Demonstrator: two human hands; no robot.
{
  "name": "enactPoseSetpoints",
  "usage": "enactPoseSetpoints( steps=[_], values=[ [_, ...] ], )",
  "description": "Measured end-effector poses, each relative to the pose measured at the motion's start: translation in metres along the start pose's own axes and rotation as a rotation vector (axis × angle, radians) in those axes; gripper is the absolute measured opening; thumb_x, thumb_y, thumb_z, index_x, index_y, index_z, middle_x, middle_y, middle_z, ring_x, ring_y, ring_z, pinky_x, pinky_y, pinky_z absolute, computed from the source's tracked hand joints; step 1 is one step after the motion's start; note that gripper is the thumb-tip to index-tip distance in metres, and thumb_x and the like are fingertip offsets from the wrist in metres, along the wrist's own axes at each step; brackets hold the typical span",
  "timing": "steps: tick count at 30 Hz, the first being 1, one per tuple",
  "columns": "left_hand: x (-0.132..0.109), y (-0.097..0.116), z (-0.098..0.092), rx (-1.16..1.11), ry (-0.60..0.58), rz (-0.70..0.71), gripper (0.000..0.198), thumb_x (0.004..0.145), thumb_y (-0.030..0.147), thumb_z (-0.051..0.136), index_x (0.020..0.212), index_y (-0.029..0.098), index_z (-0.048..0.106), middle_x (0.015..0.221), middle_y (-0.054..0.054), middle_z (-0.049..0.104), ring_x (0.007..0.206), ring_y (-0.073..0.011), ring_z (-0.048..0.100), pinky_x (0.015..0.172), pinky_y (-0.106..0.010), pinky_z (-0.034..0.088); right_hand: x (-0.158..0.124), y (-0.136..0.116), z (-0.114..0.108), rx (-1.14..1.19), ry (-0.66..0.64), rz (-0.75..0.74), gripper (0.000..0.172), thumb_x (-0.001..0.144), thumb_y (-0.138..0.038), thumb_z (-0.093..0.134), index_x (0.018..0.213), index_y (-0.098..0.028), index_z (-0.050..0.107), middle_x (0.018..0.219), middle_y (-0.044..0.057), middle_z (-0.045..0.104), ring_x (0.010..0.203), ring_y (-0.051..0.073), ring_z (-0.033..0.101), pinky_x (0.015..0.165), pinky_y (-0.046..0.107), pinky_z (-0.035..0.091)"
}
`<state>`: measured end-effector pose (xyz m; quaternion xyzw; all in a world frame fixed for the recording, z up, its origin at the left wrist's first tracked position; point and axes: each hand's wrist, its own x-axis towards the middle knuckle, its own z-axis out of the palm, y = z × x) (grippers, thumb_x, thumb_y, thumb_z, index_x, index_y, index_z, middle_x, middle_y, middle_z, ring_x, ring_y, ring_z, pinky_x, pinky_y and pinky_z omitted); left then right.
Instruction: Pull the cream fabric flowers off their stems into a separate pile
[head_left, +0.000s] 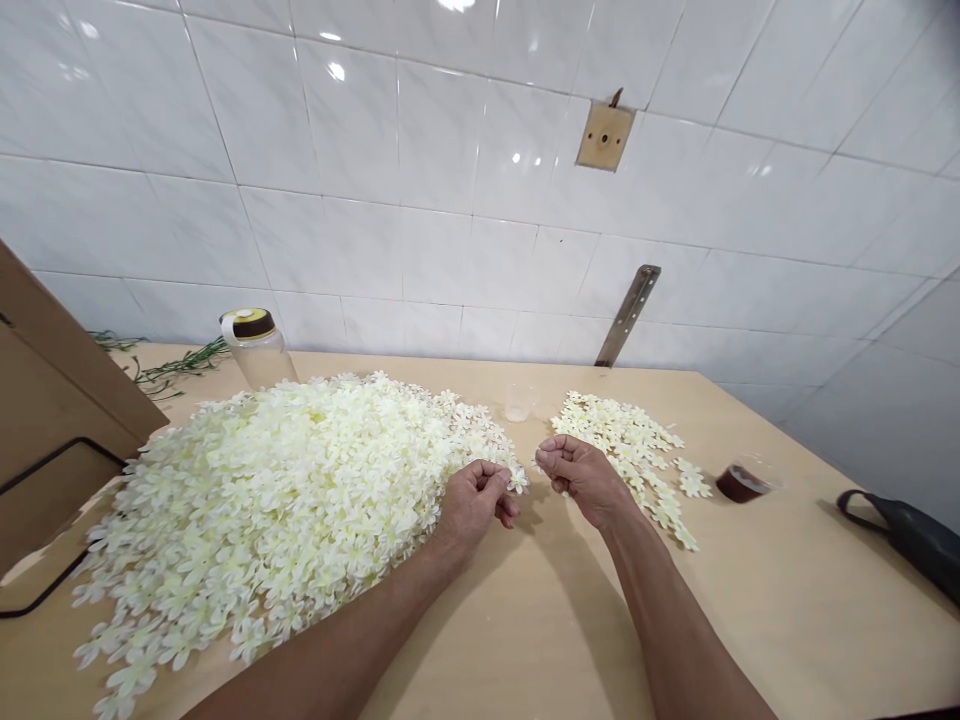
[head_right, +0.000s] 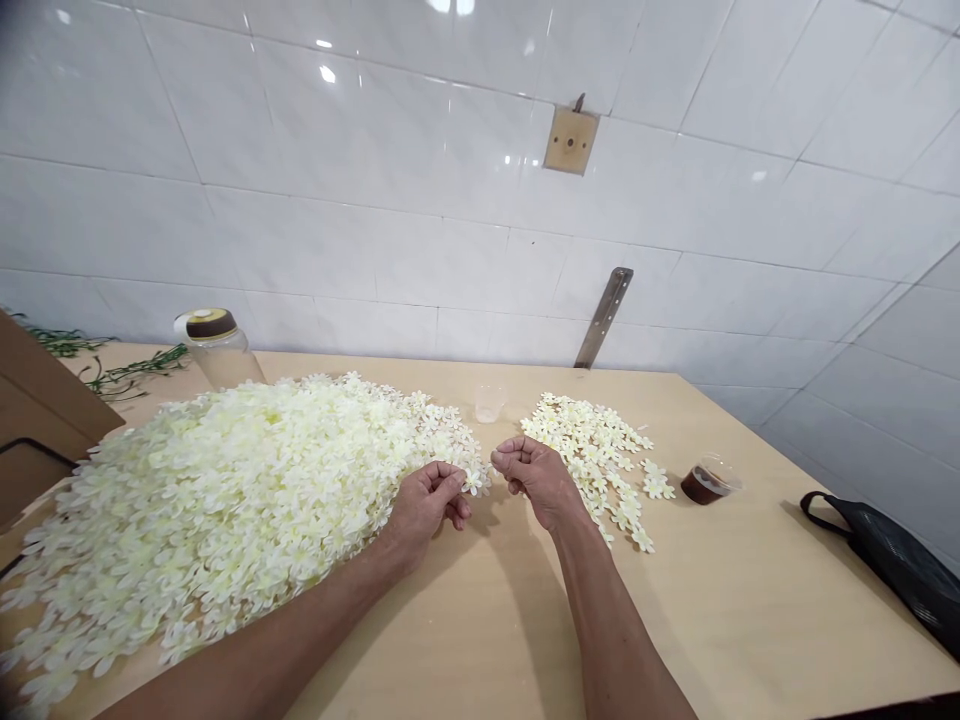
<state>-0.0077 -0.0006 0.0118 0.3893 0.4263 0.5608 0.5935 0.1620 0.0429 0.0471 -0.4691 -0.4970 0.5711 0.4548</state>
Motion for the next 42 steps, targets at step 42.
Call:
enactPoseSetpoints(
  steps=[42],
  values=[
    [-0.019, -0.006, 0.007, 0.237, -0.163, 0.086, 0.017, 0.085, 0.034, 0.057, 0.077, 0.019, 0.059, 0.048, 0.003, 0.057, 0.037, -0.0102, 0.049, 0.040, -0.020, 0.040, 0.032, -0.048, 0.066, -0.696, -0.184, -0.301, 0.011, 0.078, -0.027, 0.068, 0.084, -0.021, 0.075, 0.069, 0.003, 0.071, 0.052, 0.015, 0.064, 0.041, 0.021, 0.047]
  ],
)
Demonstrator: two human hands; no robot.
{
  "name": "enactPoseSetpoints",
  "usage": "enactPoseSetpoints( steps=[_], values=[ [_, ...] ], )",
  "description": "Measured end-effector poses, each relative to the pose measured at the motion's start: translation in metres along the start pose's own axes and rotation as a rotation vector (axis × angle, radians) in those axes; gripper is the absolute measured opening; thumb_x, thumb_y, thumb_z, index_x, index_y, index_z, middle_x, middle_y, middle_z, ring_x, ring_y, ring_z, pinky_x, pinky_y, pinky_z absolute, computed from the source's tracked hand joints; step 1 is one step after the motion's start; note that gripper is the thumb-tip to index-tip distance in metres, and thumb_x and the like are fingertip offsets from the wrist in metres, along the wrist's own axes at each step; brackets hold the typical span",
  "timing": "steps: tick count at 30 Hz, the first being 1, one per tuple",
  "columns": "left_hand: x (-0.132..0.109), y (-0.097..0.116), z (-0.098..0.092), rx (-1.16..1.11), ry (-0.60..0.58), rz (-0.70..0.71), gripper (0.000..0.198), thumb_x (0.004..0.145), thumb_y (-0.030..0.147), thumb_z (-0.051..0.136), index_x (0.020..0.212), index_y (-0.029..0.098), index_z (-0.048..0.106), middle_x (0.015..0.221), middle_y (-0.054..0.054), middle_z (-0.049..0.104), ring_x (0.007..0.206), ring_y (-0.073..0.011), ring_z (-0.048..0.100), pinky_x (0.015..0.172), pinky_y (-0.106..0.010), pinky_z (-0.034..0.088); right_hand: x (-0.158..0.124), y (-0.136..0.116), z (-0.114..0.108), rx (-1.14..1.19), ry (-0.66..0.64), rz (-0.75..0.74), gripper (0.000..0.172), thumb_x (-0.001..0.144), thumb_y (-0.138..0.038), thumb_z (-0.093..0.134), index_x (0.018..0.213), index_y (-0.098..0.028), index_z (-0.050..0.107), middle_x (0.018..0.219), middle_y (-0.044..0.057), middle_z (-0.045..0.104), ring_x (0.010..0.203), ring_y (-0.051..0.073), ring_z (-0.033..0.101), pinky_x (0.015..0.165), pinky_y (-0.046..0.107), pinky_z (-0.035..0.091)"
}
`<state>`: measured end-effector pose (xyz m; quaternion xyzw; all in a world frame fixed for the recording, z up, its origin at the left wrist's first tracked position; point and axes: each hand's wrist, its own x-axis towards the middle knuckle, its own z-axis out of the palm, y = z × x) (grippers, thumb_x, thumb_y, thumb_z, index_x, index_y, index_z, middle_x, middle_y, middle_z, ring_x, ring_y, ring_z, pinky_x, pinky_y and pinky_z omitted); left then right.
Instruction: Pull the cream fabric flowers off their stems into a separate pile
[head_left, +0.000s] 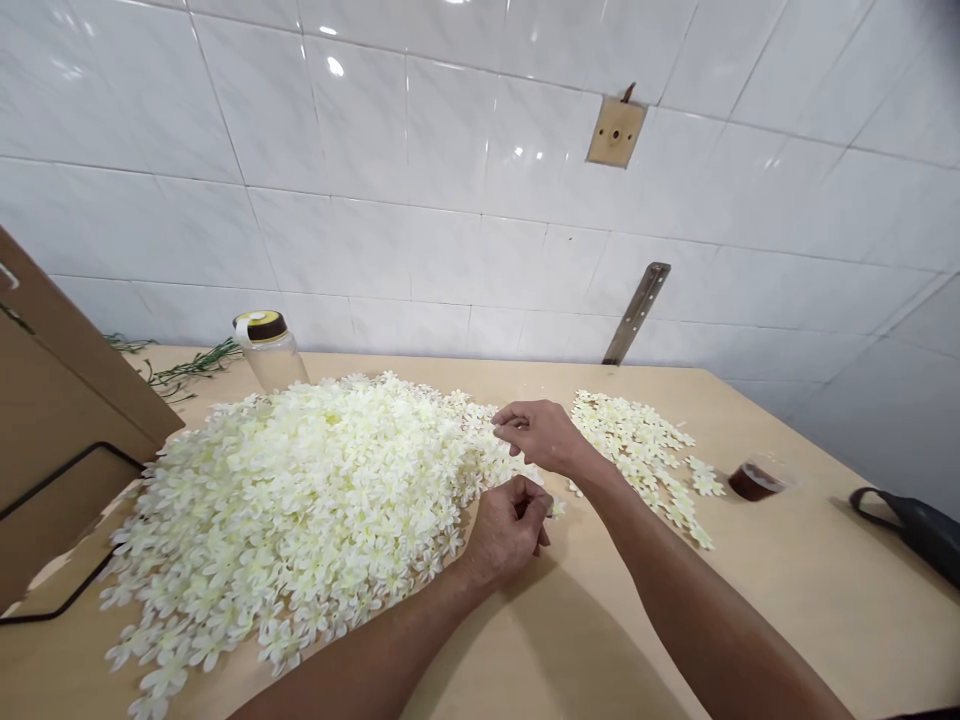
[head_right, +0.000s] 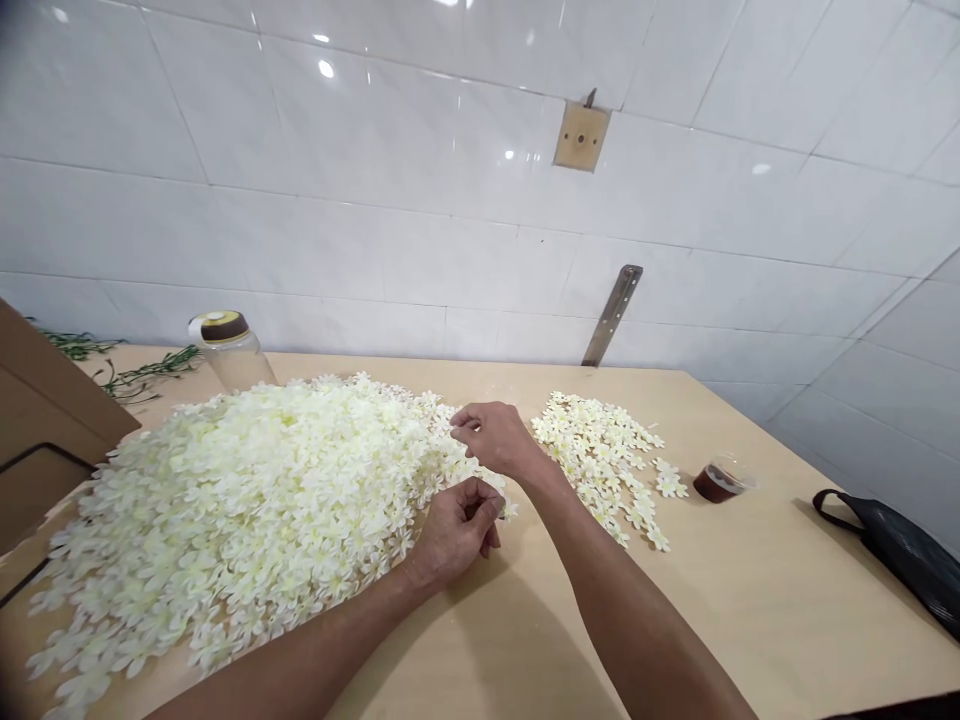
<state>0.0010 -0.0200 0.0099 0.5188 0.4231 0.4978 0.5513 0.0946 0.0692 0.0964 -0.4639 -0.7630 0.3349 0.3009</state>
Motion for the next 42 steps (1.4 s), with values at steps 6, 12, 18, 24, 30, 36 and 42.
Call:
enactPoseSetpoints(
  steps=[6, 12, 18, 24, 30, 36, 42],
  values=[
    [-0.002, 0.007, 0.000, -0.042, 0.028, 0.017, 0.016, 0.085, 0.032, 0.057, 0.075, 0.019, 0.057, 0.048, 0.004, 0.054, 0.039, -0.0096, 0.050, 0.041, -0.020, 0.041, 0.023, -0.029, 0.005, -0.015, -0.096, -0.059, 0.019, 0.078, -0.034, 0.070, 0.091, -0.021, 0.076, 0.093, 0.007, 0.074, 0.058, 0.016, 0.065, 0.039, 0.023, 0.048],
    [0.011, 0.001, -0.005, -0.145, 0.181, -0.017, 0.024, 0.085, 0.040, 0.059, 0.077, 0.018, 0.056, 0.047, 0.004, 0.055, 0.035, -0.0098, 0.049, 0.036, -0.020, 0.041, -0.009, 0.000, -0.016, -0.039, 0.099, 0.084, 0.029, 0.086, -0.045, 0.061, 0.088, -0.019, 0.073, 0.067, 0.003, 0.065, 0.049, 0.011, 0.053, 0.040, 0.022, 0.040],
    [0.017, -0.007, -0.010, -0.073, 0.241, 0.040, 0.027, 0.086, 0.043, 0.060, 0.081, 0.017, 0.058, 0.047, 0.004, 0.057, 0.035, -0.0095, 0.049, 0.038, -0.019, 0.043, -0.059, 0.051, -0.009, 0.411, -0.131, 0.294, 0.050, 0.084, -0.064, 0.057, 0.082, -0.015, 0.066, 0.055, -0.003, 0.046, 0.047, 0.009, 0.039, 0.039, 0.020, 0.031],
    [0.019, -0.011, -0.013, 0.017, 0.259, 0.068, 0.029, 0.085, 0.045, 0.060, 0.081, 0.017, 0.057, 0.047, 0.004, 0.057, 0.035, -0.0093, 0.049, 0.038, -0.019, 0.041, -0.063, 0.061, 0.005, 0.476, -0.105, 0.250, 0.040, 0.077, -0.055, 0.069, 0.075, -0.015, 0.066, 0.050, -0.005, 0.045, 0.043, 0.007, 0.037, 0.038, 0.020, 0.030],
    [0.019, -0.006, -0.012, 0.053, 0.207, 0.035, 0.030, 0.085, 0.046, 0.062, 0.081, 0.017, 0.058, 0.050, 0.004, 0.057, 0.037, -0.0084, 0.050, 0.038, -0.018, 0.040, -0.066, 0.066, 0.003, 0.437, -0.005, 0.226, 0.036, 0.080, -0.052, 0.066, 0.071, -0.017, 0.064, 0.050, -0.005, 0.046, 0.043, 0.008, 0.039, 0.039, 0.019, 0.033],
    [0.018, -0.003, -0.008, -0.065, 0.242, 0.022, 0.031, 0.086, 0.048, 0.060, 0.086, 0.017, 0.058, 0.070, 0.002, 0.059, 0.045, -0.0097, 0.056, 0.037, -0.020, 0.043, -0.068, 0.066, 0.002, 0.549, 0.025, 0.194, 0.043, 0.084, -0.058, 0.061, 0.068, -0.018, 0.056, 0.054, -0.004, 0.049, 0.042, 0.007, 0.038, 0.038, 0.019, 0.033],
    [0.018, -0.002, -0.008, -0.083, 0.237, 0.013, 0.032, 0.086, 0.048, 0.058, 0.085, 0.016, 0.059, 0.069, 0.002, 0.057, 0.044, -0.0092, 0.056, 0.037, -0.020, 0.044, -0.065, 0.074, -0.002, 0.667, 0.063, 0.171, 0.040, 0.081, -0.055, 0.066, 0.071, -0.017, 0.059, 0.054, -0.005, 0.046, 0.045, 0.007, 0.038, 0.039, 0.020, 0.033]
  ],
)
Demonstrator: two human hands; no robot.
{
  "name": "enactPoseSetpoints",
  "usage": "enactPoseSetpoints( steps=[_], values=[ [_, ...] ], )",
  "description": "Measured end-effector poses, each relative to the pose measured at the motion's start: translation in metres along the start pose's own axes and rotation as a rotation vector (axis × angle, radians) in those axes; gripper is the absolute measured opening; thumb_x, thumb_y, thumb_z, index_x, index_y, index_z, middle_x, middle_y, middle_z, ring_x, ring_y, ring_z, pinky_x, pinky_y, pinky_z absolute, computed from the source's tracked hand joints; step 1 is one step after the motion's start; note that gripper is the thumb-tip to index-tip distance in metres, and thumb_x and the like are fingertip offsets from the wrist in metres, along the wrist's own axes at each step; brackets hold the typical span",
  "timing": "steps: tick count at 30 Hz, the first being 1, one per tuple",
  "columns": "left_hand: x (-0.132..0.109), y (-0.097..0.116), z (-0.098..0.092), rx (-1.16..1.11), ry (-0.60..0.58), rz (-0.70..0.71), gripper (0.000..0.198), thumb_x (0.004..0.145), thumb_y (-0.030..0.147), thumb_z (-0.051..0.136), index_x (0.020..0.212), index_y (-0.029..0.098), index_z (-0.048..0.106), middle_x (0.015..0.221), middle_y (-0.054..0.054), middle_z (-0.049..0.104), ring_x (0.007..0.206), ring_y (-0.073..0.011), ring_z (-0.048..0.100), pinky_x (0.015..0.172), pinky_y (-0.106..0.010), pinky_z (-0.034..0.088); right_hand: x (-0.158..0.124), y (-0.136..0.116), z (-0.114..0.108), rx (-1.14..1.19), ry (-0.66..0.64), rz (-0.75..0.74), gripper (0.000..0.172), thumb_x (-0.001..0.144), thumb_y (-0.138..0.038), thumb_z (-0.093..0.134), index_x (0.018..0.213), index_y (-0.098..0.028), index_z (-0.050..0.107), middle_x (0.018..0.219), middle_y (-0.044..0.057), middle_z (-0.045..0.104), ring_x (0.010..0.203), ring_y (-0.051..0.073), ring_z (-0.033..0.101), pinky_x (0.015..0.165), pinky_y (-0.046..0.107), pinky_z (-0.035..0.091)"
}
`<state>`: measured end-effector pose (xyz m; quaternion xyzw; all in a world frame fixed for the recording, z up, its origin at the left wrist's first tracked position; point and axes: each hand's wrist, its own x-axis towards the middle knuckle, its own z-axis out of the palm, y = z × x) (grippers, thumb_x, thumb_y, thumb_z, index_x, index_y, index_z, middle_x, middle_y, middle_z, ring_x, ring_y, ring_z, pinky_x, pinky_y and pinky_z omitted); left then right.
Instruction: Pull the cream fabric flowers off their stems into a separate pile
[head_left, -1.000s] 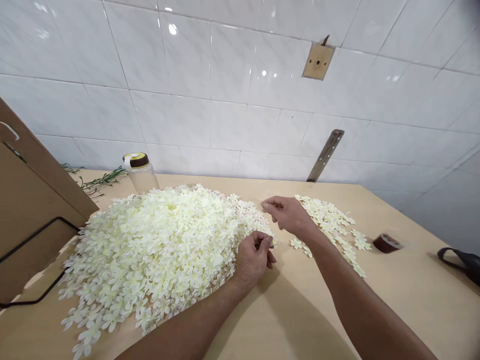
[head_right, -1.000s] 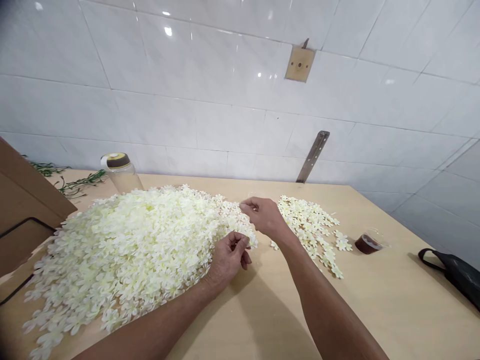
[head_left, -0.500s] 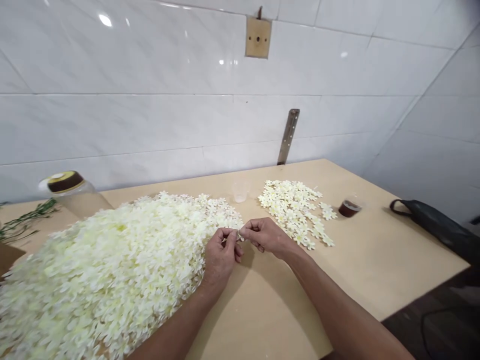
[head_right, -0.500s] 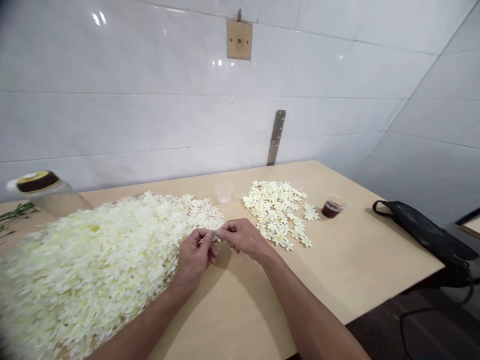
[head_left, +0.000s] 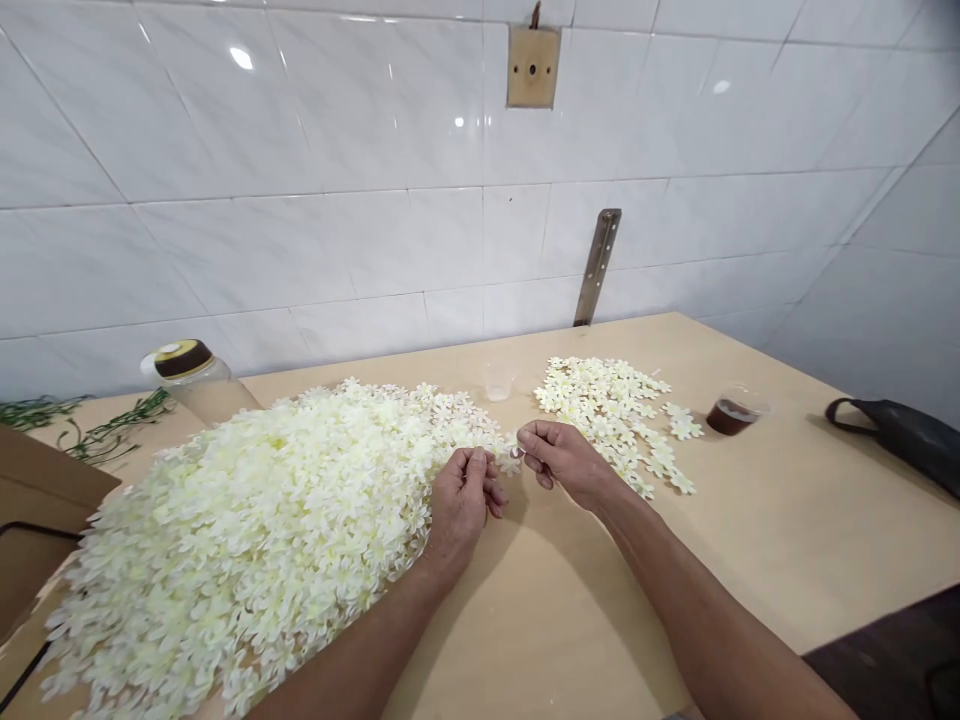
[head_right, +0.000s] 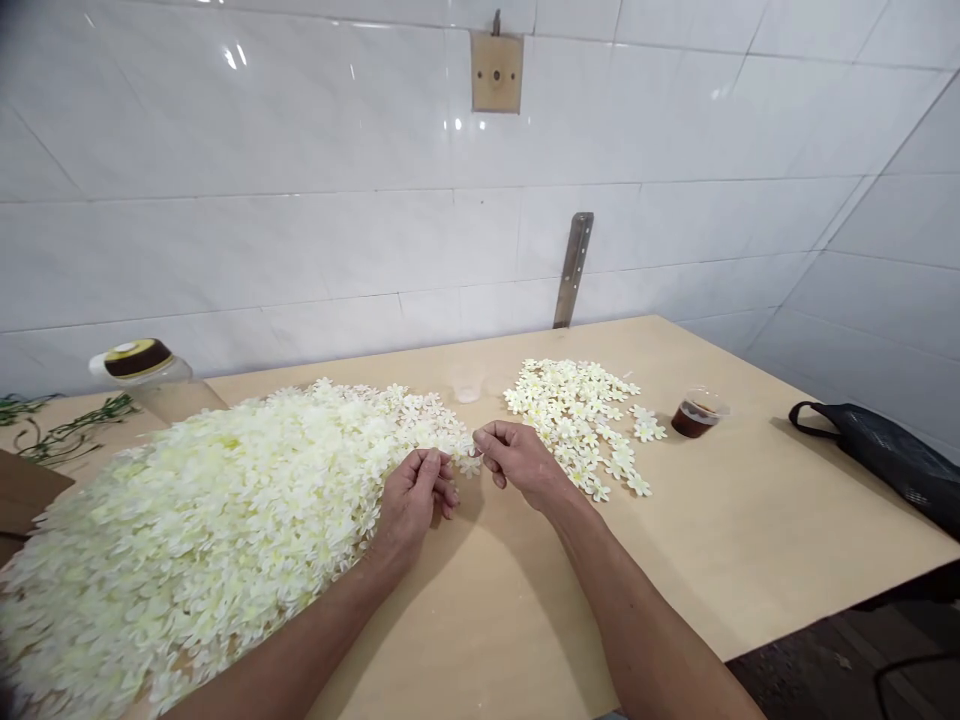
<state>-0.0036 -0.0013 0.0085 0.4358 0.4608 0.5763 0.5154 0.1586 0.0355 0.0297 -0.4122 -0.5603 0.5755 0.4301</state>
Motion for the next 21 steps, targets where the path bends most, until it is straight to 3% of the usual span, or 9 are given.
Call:
enactPoseSetpoints(
  steps=[6, 14, 21],
  values=[
    [-0.001, 0.002, 0.001, -0.001, -0.012, 0.016, 0.033, 0.086, 0.048, 0.059, 0.083, 0.015, 0.059, 0.070, 0.001, 0.057, 0.045, -0.0088, 0.056, 0.037, -0.020, 0.044, 0.001, -0.005, -0.019, 0.058, 0.140, -0.027, 0.039, 0.076, -0.053, 0.074, 0.074, -0.015, 0.065, 0.055, -0.003, 0.048, 0.045, 0.006, 0.036, 0.040, 0.020, 0.030],
    [-0.002, 0.001, 0.001, 0.003, -0.017, -0.001, 0.036, 0.082, 0.051, 0.062, 0.082, 0.015, 0.060, 0.068, 0.002, 0.058, 0.044, -0.0082, 0.055, 0.037, -0.019, 0.043, 0.004, -0.004, -0.016, 0.155, 0.157, 0.009, 0.048, 0.071, -0.061, 0.074, 0.068, -0.017, 0.056, 0.069, 0.001, 0.057, 0.051, 0.007, 0.039, 0.038, 0.020, 0.032],
    [-0.004, 0.005, 0.001, 0.019, -0.023, -0.006, 0.034, 0.084, 0.048, 0.060, 0.079, 0.015, 0.058, 0.066, 0.001, 0.057, 0.043, -0.0080, 0.054, 0.036, -0.019, 0.042, 0.003, -0.006, -0.026, 0.095, 0.159, -0.049, 0.046, 0.071, -0.060, 0.075, 0.071, -0.017, 0.058, 0.061, -0.003, 0.048, 0.048, 0.007, 0.035, 0.039, 0.021, 0.030]
  ],
)
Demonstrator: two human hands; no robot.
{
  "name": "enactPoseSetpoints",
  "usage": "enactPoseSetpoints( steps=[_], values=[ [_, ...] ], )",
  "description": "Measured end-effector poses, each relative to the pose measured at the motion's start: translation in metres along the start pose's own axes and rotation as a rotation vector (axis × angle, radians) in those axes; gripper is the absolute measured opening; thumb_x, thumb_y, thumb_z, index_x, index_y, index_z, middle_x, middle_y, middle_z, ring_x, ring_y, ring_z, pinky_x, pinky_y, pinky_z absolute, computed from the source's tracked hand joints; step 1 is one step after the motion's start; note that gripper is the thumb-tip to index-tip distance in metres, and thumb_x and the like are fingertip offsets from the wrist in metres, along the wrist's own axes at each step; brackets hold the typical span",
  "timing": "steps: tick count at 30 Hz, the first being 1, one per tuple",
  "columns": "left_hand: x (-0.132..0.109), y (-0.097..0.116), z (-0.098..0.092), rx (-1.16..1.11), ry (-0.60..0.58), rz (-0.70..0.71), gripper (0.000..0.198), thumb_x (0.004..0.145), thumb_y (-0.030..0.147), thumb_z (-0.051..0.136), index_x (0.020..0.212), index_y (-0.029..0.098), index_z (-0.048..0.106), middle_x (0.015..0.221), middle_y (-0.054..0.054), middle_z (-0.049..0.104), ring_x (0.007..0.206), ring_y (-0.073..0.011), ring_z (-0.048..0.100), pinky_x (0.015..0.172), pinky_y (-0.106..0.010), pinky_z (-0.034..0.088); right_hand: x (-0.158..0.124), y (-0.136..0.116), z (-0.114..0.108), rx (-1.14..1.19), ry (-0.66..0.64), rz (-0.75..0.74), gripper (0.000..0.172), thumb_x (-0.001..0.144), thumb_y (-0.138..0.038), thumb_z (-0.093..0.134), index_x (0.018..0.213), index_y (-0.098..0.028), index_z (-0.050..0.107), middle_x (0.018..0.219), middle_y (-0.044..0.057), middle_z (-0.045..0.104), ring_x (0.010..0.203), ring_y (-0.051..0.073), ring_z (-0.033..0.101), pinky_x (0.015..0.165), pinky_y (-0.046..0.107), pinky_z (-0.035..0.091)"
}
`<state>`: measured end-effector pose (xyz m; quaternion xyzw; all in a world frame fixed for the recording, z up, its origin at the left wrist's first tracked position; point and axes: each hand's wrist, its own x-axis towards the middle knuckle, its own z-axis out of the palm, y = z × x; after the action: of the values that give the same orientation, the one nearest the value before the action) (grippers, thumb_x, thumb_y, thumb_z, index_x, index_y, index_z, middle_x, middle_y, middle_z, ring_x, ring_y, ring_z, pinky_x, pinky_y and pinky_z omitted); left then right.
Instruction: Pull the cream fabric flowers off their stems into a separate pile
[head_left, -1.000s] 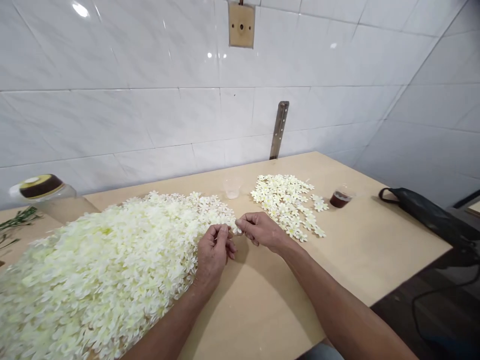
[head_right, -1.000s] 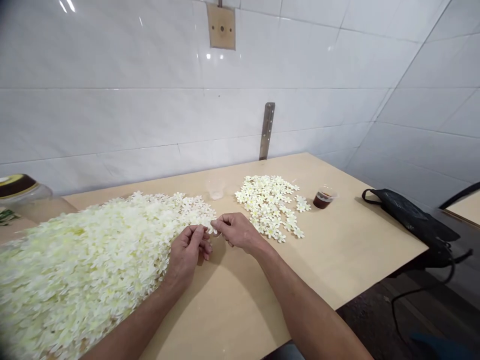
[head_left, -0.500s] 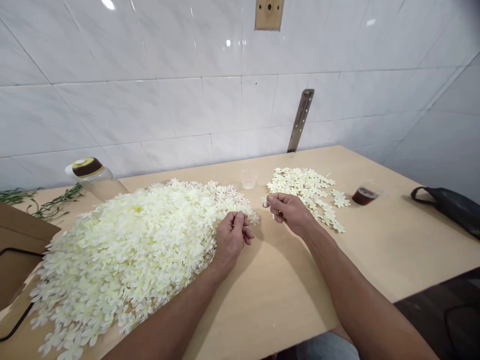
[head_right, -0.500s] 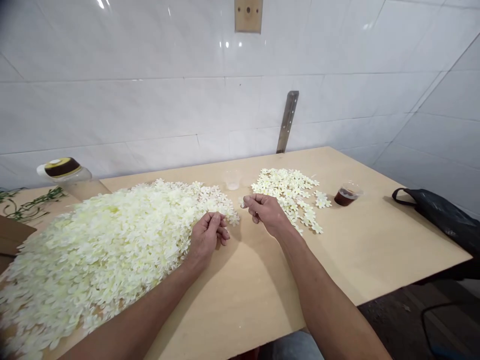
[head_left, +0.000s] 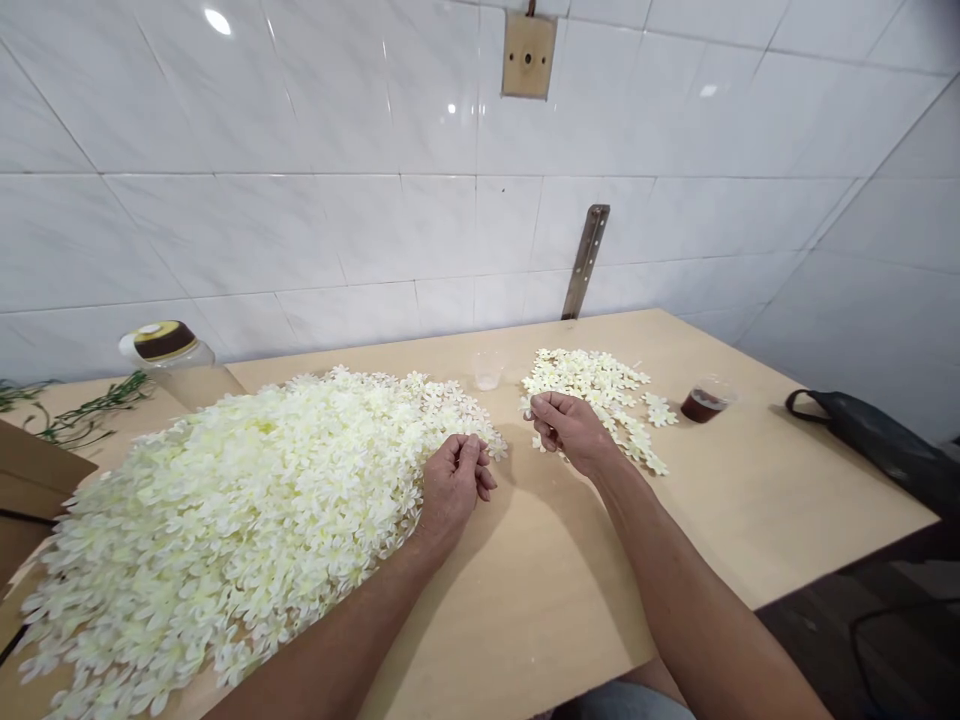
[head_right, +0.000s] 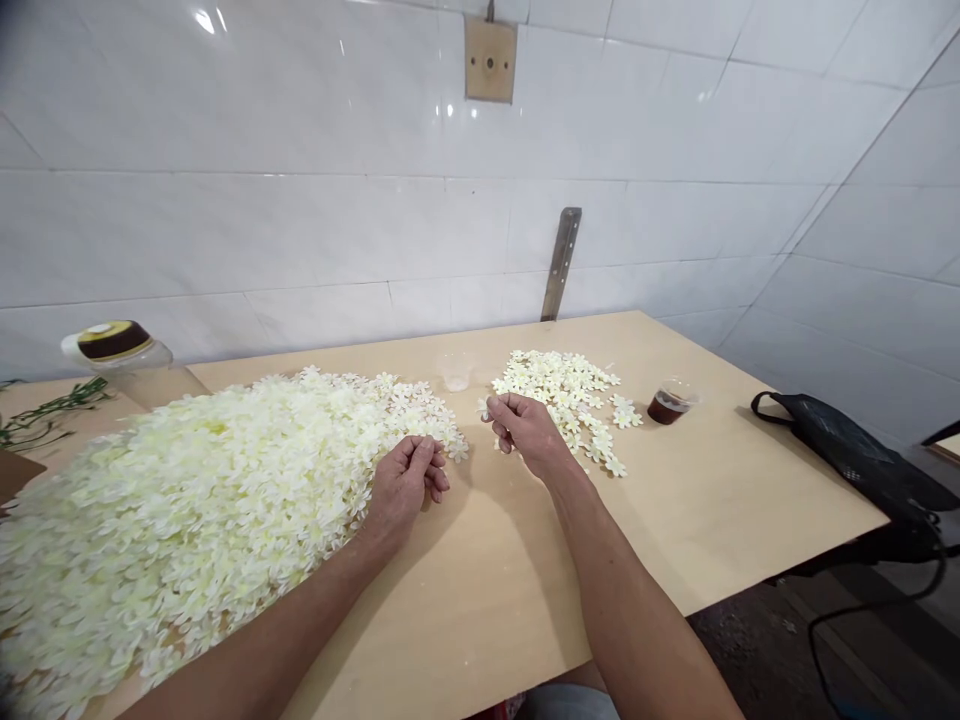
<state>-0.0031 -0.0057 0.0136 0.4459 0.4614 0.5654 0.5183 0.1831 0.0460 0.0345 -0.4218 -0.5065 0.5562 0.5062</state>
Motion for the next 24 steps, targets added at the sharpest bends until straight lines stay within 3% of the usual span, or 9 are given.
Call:
enactPoseSetpoints(
  steps=[9, 16, 24],
  values=[
    [-0.0007, -0.0050, -0.0003, -0.047, 0.022, -0.016, 0.034, 0.083, 0.049, 0.058, 0.079, 0.015, 0.058, 0.069, 0.002, 0.056, 0.043, -0.0080, 0.055, 0.033, -0.018, 0.040, 0.0013, -0.0024, -0.0042, -0.050, 0.007, -0.002, 0.044, 0.072, -0.059, 0.075, 0.067, -0.017, 0.059, 0.055, -0.004, 0.041, 0.047, 0.008, 0.031, 0.040, 0.022, 0.027],
    [-0.0007, -0.0089, -0.0013, -0.063, 0.021, -0.018, 0.035, 0.084, 0.050, 0.057, 0.080, 0.015, 0.057, 0.069, 0.002, 0.056, 0.043, -0.0078, 0.055, 0.034, -0.018, 0.040, 0.0016, -0.0022, -0.0008, 0.000, 0.050, 0.035, 0.049, 0.071, -0.062, 0.074, 0.068, -0.019, 0.051, 0.069, 0.000, 0.054, 0.048, 0.007, 0.034, 0.038, 0.021, 0.027],
    [-0.0017, -0.0026, -0.0012, -0.050, 0.032, -0.028, 0.033, 0.084, 0.048, 0.058, 0.080, 0.015, 0.058, 0.067, 0.002, 0.057, 0.043, -0.0079, 0.054, 0.035, -0.018, 0.041, -0.0001, -0.0085, -0.0031, 0.100, 0.052, 0.002, 0.048, 0.072, -0.060, 0.075, 0.069, -0.020, 0.048, 0.068, 0.000, 0.051, 0.052, 0.009, 0.037, 0.038, 0.021, 0.028]
  ],
)
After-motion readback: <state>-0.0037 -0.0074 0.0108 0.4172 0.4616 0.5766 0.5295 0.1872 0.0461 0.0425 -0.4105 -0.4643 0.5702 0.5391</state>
